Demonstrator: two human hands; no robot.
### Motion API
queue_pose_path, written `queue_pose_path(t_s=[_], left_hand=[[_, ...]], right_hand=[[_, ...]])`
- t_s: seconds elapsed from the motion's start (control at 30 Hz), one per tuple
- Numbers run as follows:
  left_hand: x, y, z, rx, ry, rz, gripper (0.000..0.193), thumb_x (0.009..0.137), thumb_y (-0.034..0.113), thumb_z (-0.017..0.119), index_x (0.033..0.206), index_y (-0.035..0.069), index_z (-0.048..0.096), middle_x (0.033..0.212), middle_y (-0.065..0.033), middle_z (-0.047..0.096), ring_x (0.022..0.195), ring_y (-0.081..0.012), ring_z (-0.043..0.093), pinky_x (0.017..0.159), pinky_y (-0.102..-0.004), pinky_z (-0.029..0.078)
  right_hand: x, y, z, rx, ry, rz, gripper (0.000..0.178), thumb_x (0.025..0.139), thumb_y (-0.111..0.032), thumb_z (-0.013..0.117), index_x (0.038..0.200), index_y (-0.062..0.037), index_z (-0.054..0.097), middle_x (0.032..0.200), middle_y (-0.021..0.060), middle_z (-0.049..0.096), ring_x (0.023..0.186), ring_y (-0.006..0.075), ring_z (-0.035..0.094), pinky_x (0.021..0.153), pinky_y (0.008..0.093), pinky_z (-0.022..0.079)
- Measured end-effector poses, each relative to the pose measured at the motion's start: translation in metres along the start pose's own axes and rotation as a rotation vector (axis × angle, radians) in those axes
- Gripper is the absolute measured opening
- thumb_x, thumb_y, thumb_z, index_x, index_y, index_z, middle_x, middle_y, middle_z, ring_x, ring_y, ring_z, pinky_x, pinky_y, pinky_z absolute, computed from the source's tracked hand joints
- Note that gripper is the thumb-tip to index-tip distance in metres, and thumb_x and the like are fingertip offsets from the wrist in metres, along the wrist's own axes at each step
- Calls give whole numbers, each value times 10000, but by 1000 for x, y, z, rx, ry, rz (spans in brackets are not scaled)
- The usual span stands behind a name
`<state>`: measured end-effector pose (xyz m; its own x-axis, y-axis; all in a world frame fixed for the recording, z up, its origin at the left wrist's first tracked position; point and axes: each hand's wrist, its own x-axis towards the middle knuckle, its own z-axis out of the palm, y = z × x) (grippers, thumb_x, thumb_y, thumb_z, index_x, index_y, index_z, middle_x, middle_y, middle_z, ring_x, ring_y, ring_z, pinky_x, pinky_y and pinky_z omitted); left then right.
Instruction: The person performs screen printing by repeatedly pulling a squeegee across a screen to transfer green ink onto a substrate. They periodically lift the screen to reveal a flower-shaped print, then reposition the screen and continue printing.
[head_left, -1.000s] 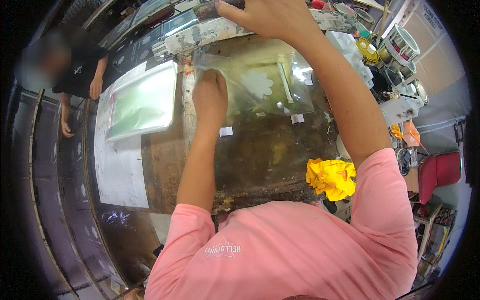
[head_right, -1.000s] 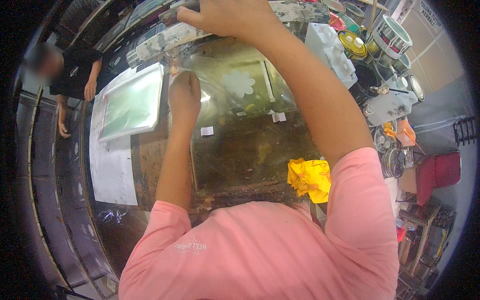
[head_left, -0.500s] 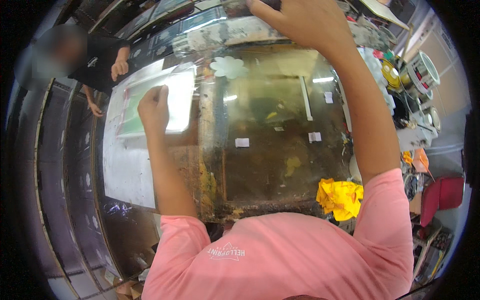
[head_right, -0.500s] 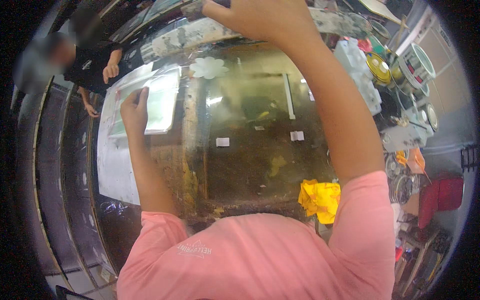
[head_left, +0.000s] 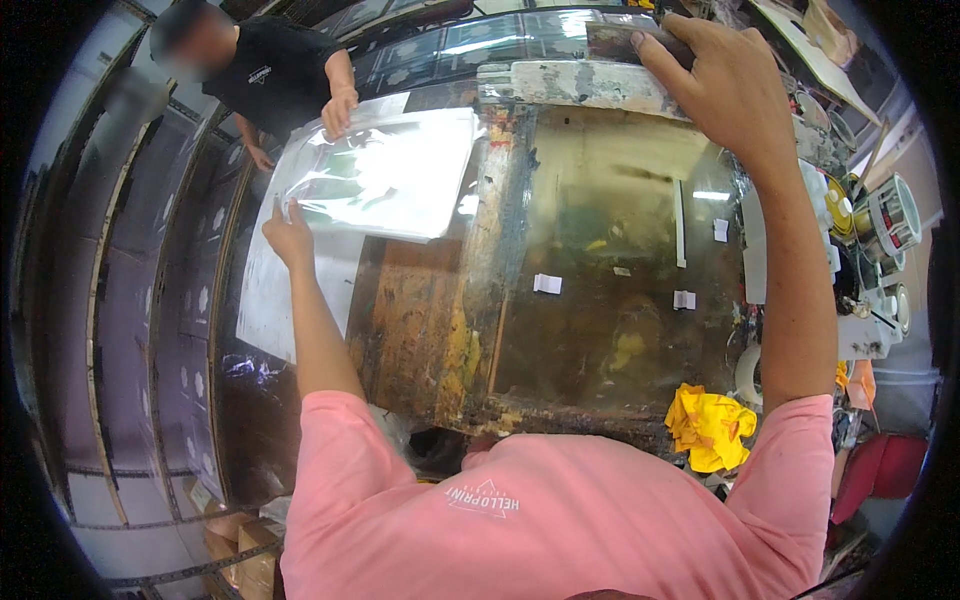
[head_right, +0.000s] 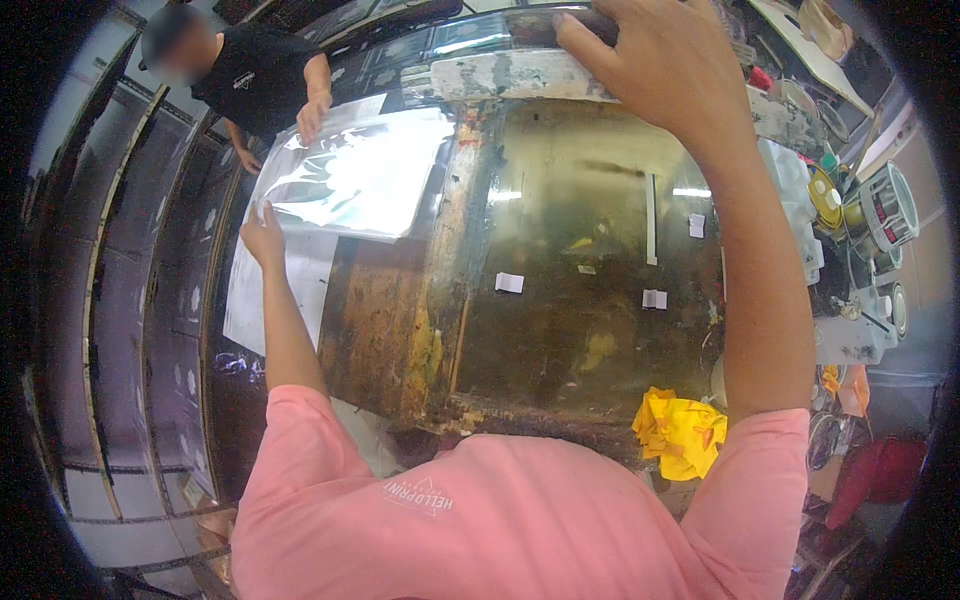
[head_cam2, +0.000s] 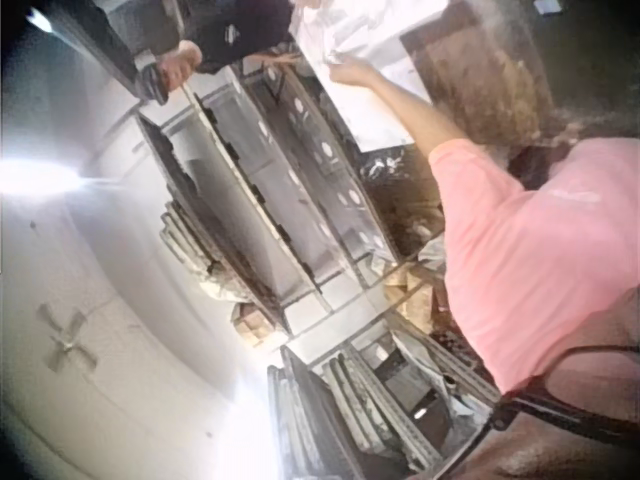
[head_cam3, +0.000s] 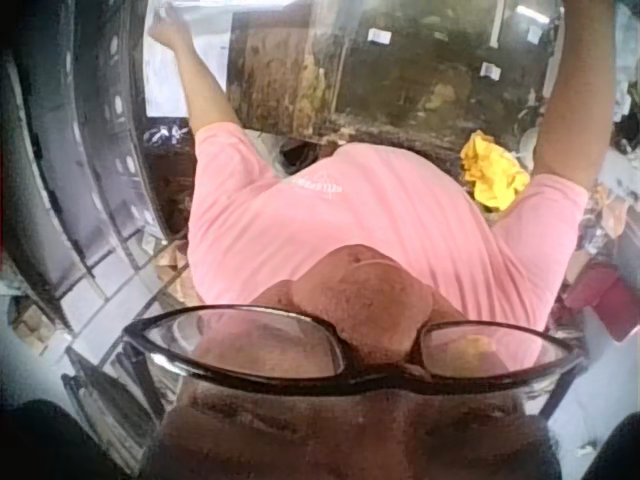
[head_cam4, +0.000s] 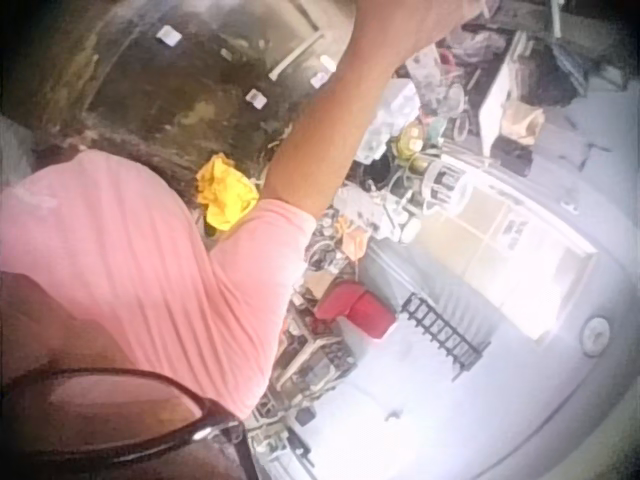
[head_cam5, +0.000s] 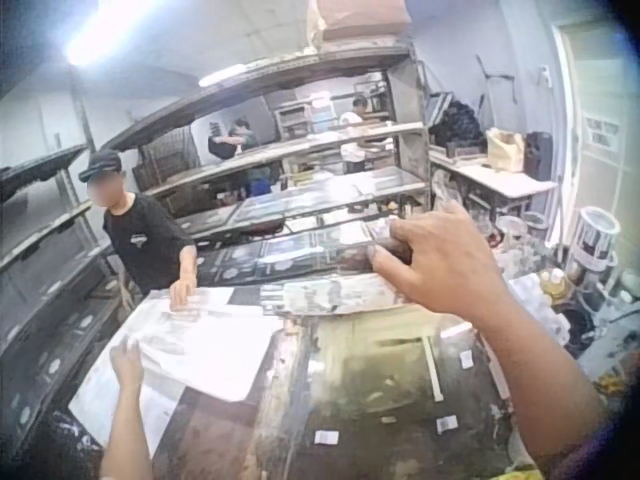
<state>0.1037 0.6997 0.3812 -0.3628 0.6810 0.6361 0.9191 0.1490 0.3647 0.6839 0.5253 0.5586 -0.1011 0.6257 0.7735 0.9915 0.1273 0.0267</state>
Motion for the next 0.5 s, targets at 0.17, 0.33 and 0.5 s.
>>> queue_pose_path(t_s=[0.17, 0.33, 0.5], left_hand=[[-92, 74, -25, -4, 96, 306, 689, 1002, 439, 628, 1577, 119, 424, 1439, -217, 527, 1380, -348, 451, 1136, -625, 278], [-150, 113, -9, 133, -359, 788, 588, 1067, 412, 470, 1539, 62, 456, 1636, -136, 392, 1557, -354, 264, 1232, -677, 31], [-145, 110, 7, 19, -537, 625, 570, 1099, 456, 362, 1471, 69, 555, 1570, -121, 497, 1488, -308, 410, 1231, -683, 1]], right_hand=[[-8, -7, -6, -40, -124, 68, 503, 965, -467, 611, 1130, -10, 740, 1001, 223, 726, 897, 391, 658, 875, 444, 447], [4, 0, -4, 2, -128, 46, 485, 967, -467, 597, 1051, -12, 739, 912, 211, 716, 863, 395, 653, 846, 449, 439], [-2, -2, -3, -11, -113, 41, 488, 967, -473, 584, 987, -7, 728, 876, 201, 709, 864, 393, 659, 833, 464, 430]])
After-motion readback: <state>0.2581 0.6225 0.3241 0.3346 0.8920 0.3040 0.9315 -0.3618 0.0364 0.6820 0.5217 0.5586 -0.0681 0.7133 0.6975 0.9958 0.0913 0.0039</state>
